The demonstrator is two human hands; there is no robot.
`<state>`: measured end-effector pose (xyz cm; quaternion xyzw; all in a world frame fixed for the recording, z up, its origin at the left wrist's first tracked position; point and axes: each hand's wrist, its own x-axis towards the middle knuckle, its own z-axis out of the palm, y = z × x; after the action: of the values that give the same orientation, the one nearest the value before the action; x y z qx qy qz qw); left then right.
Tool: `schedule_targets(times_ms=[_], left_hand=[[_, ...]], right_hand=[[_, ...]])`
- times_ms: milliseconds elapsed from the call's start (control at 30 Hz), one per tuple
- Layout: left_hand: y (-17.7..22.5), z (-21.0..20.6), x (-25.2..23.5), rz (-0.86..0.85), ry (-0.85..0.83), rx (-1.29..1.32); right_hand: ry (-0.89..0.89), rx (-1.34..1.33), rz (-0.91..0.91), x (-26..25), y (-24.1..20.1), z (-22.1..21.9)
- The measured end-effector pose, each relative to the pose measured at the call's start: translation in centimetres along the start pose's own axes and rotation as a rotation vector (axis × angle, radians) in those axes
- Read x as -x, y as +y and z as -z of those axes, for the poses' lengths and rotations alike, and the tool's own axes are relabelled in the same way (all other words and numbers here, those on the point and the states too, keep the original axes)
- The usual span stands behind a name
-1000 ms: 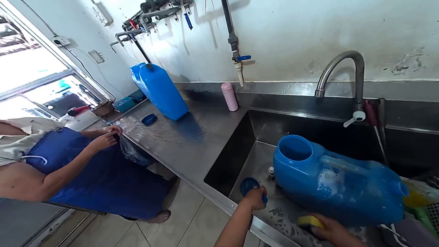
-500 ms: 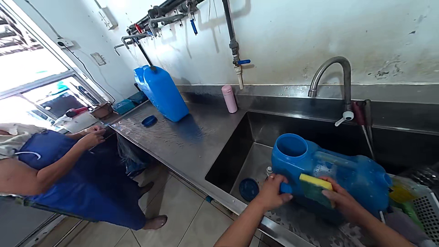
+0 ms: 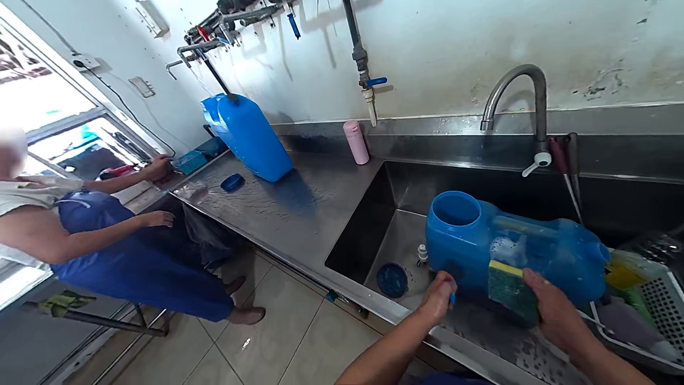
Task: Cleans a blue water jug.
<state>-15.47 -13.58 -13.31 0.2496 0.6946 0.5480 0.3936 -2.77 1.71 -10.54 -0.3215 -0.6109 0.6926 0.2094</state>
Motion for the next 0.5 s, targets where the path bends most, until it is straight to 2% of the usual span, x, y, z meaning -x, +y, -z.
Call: schedule_targets(times_ms=[67,133,200,233,300,367,433,500], left_hand=[[-0.5,-0.2,-0.2,0.109,0.028,0.279],[0.7,-0.7,0.1,0.175,-0.001,0.491],[3.0,-1.3,0.2,0.181,-0.003,0.604],[4.3,-1.2,0.3,0.201,0.018,0.612],[5.5,-1.0,0.3,0.249,0.092,0.459],[5.3,-0.9,-0.2,0.133,0.077,0.14],[5.3,-0.3,-0.8,-0.045,-0.013,-0.219],[7.1,0.3,-1.2,-0.003,-0.027,-0.596]], right_hand=[[-0.054,0.109,0.408,0.4,-1.4,-0.3],[-0.147,0.253,0.841,0.0,-1.7,-1.3],[-0.174,0.509,1.198,-1.0,-0.1,-2.7],[-0.165,0.616,1.309,-1.6,1.7,-3.1],[-0.157,0.714,1.364,-2.2,4.5,-2.8],[-0.174,0.794,1.291,-2.2,4.9,-2.1],[-0.277,0.786,1.067,-1.0,4.3,-2.6],[-0.321,0.604,0.707,-0.1,3.5,-4.2]])
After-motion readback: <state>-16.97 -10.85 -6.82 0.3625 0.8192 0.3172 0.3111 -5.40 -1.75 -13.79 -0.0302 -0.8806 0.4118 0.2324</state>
